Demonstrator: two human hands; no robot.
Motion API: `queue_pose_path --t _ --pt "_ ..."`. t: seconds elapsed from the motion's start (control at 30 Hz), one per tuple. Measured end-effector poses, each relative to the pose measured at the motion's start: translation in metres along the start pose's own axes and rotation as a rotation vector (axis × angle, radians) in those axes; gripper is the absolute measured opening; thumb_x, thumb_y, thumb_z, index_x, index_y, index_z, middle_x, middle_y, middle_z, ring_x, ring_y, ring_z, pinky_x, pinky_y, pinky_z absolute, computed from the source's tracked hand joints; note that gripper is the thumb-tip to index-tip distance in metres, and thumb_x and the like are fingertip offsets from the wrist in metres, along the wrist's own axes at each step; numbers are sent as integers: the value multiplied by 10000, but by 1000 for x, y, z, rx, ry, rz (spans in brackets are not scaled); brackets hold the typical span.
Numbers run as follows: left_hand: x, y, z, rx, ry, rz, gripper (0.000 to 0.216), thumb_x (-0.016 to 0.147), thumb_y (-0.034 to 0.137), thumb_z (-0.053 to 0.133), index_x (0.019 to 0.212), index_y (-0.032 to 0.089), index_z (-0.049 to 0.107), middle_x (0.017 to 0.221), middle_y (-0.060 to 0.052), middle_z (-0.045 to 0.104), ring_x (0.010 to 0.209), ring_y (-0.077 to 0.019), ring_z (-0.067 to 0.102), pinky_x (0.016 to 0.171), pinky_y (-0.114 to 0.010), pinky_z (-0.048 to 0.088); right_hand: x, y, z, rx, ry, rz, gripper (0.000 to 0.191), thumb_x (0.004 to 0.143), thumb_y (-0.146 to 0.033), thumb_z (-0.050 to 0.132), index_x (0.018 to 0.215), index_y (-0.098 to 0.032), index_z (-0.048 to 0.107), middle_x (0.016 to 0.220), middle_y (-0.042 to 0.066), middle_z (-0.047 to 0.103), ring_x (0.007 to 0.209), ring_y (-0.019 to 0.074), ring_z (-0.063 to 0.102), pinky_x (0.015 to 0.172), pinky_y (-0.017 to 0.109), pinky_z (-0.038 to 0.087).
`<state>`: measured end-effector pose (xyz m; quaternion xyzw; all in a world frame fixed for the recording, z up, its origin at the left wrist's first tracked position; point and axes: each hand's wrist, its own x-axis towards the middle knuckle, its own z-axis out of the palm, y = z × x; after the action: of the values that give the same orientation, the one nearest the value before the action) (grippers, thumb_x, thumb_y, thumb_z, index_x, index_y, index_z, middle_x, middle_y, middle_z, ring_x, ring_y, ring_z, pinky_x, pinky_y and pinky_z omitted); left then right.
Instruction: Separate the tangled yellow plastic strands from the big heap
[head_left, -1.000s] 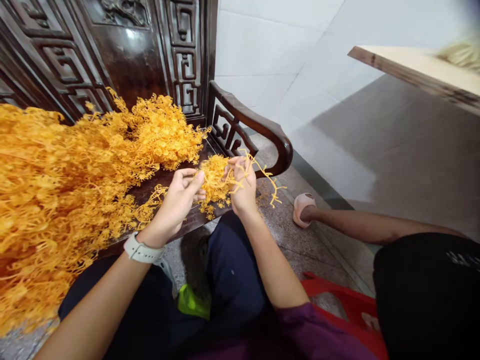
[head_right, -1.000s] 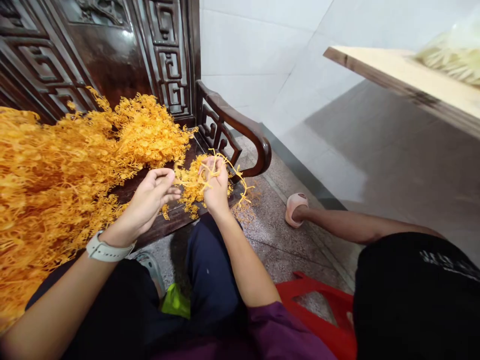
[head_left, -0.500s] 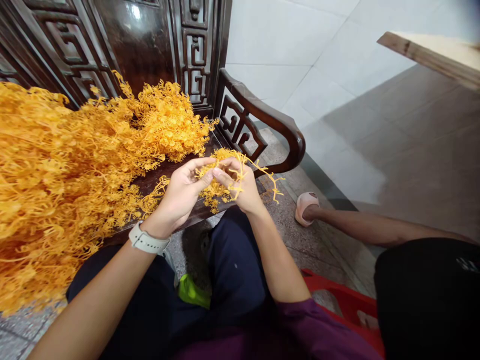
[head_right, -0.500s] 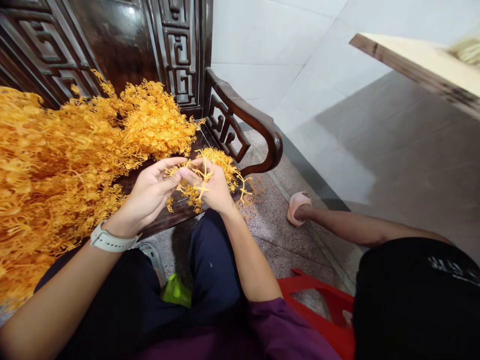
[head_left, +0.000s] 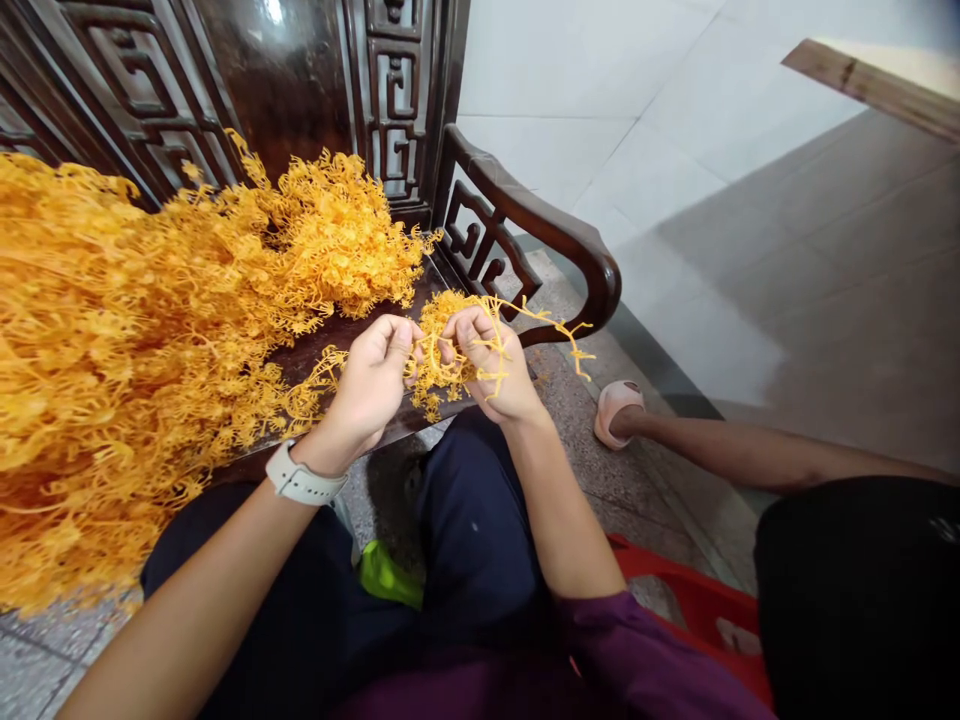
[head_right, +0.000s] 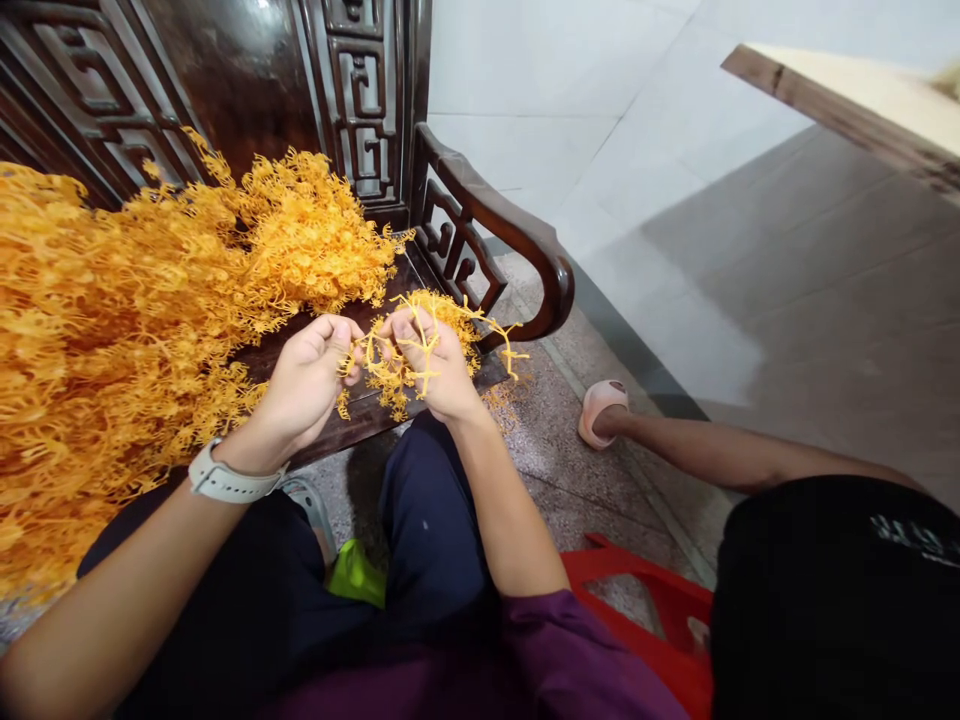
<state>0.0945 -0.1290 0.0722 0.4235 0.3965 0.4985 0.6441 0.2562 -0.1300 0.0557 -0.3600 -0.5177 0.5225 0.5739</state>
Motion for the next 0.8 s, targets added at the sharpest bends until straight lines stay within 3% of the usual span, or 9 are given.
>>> queue_pose_path --t 0.2,0.4,0.5,0.7,0.8 --pt "-4 19 3 -191 18 -223 200 1078 186 496 900 154 581 775 6 573 558 -75 580 531 -179 469 0 -1 4 -73 61 -52 377 950 -588 744 865 -228 672 733 -22 579 628 125 475 584 284 368" --pt "-6 23 1 -114 -41 -207 211 1044 267 621 877 154 558 709 36 551 423 -9 345 413 -142 220 1 2 1 -53 65 -93 329 985 -526 726 877 -220 671 723 -30 565 618 106 482 589 276 382" --pt "-6 19 -1 15 -67 -122 187 1042 230 603 872 175 549 645 48 562 400 -22 277 408 -170 192 4 5 -3 18 128 -78 352 968 -561 732 883 -239 619 688 -58 502 555 93 435 553 269 376" --pt "-16 6 6 381 -211 221 186 1024 196 597 844 191 550 674 33 549 577 -91 483 549 -221 370 9 10 -4 12 307 -80 409 950 -630 710 886 -259 551 590 -94 420 465 79 321 475 246 293" --pt "-26 1 10 531 -230 348 166 1054 223 562 891 203 546 736 28 556 643 -110 503 610 -250 391 12 14 -6 -9 401 -109 411 945 -634 700 882 -263 536 583 -103 387 456 76 310 469 242 282"
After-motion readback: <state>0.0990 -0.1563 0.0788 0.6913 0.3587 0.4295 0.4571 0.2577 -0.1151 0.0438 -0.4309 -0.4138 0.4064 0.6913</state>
